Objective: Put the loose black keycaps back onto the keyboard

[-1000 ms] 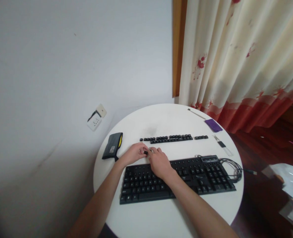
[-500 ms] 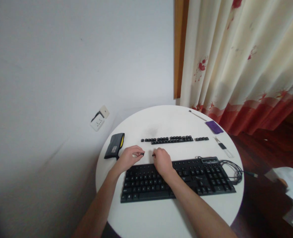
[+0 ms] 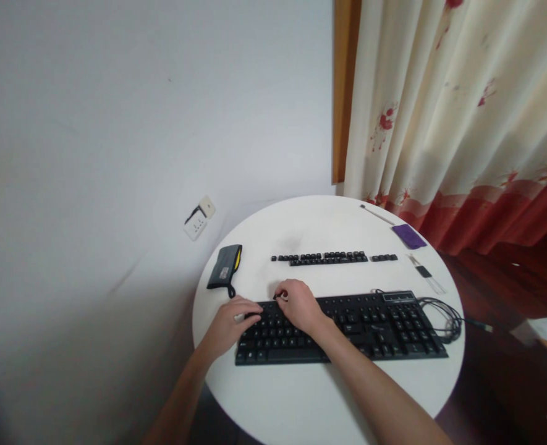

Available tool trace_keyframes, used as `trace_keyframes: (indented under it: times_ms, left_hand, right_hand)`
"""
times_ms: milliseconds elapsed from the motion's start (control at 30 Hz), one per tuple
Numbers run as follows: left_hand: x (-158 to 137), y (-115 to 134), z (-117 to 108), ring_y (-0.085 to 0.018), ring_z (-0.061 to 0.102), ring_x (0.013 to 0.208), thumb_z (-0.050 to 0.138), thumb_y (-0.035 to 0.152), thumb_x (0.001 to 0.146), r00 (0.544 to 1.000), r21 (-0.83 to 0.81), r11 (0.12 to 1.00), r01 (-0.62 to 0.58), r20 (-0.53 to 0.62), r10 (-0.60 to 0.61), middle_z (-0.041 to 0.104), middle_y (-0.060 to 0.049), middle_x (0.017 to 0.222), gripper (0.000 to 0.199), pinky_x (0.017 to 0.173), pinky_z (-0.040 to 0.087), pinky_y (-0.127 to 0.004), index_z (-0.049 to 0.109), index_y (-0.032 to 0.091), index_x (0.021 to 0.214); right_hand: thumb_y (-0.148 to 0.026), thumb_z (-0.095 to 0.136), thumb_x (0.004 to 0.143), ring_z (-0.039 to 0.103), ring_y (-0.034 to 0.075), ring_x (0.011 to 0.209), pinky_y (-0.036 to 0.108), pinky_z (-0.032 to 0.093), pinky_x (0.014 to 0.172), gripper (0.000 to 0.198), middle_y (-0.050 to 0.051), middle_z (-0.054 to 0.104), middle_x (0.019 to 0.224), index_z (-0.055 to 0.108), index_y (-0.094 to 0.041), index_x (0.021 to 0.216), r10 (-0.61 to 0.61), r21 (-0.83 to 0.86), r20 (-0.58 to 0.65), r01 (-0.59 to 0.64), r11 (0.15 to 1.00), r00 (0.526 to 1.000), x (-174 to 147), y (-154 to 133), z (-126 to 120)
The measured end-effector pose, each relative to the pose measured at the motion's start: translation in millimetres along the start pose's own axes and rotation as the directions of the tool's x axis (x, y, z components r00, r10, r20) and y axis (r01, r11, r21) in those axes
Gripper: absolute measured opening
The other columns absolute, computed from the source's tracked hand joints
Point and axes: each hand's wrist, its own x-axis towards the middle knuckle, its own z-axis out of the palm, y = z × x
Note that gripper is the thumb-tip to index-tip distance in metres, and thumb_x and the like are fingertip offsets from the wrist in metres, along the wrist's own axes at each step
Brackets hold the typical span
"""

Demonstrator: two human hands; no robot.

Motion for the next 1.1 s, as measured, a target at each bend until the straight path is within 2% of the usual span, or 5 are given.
trace_keyframes:
  times_ms: [133, 300, 533, 833, 1100]
  left_hand:
    - [-3, -1, 9, -0.020, 0.064, 0.089, 0.068, 0.026, 0.084, 0.999, -0.017, 1.000, 0.002, -0.047, -0.003, 0.075, -0.004, 0.093, 0.011, 0.087, 0.049, -0.039, 0.076, 0.025, 0.090]
    - [-7, 1, 14, -0.020, 0.063, 0.088, 0.065, 0.026, 0.086, 0.995, -0.007, 1.000, -0.017, -0.100, 0.016, 0.075, -0.004, 0.094, 0.012, 0.086, 0.050, -0.040, 0.076, 0.025, 0.089]
    - [-13, 8, 12, -0.021, 0.060, 0.094, 0.056, 0.022, 0.091, 0.994, 0.082, 0.994, -0.071, -0.079, 0.077, 0.073, -0.004, 0.101, 0.021, 0.085, 0.050, -0.039, 0.075, 0.026, 0.100]
    - [-15, 10, 13, -0.021, 0.058, 0.092, 0.054, 0.021, 0.092, 0.989, 0.141, 0.985, -0.096, -0.094, 0.110, 0.073, -0.005, 0.101, 0.022, 0.082, 0.052, -0.039, 0.074, 0.026, 0.100]
    - [-20, 23, 14, -0.023, 0.057, 0.100, 0.052, 0.018, 0.090, 0.991, 0.190, 0.980, -0.057, -0.105, 0.078, 0.069, -0.006, 0.105, 0.027, 0.089, 0.051, -0.042, 0.073, 0.027, 0.106]
  right_hand:
    - [-0.011, 0.064, 0.077, 0.062, 0.015, 0.077, 0.023, 0.044, 0.074, 0.014, 0.002, 0.071, 0.083, 0.072, -0.018, 0.086, -0.077, 0.068, 0.102, 0.070, 0.995, 0.992, -7, -9, 6]
    - [-0.011, 0.064, 0.078, 0.064, 0.016, 0.082, 0.024, 0.044, 0.077, 0.016, 0.003, 0.072, 0.088, 0.074, -0.019, 0.088, -0.086, 0.035, 0.188, 0.080, 0.996, 0.978, -9, -9, 12]
    - [-0.013, 0.063, 0.080, 0.062, 0.018, 0.087, 0.026, 0.043, 0.081, 0.015, 0.005, 0.071, 0.090, 0.072, -0.018, 0.091, -0.133, -0.052, 0.174, 0.144, 0.988, 0.976, -13, -12, 12]
    - [-0.009, 0.059, 0.083, 0.059, 0.017, 0.090, 0.026, 0.043, 0.083, 0.015, 0.005, 0.068, 0.089, 0.071, -0.017, 0.089, -0.183, -0.090, 0.218, 0.206, 0.974, 0.959, -13, -15, 11]
    - [-0.004, 0.047, 0.083, 0.054, 0.019, 0.097, 0.027, 0.042, 0.086, 0.028, 0.008, 0.064, 0.098, 0.071, -0.017, 0.092, -0.181, -0.239, 0.269, 0.248, 0.939, 0.946, -18, -30, 1]
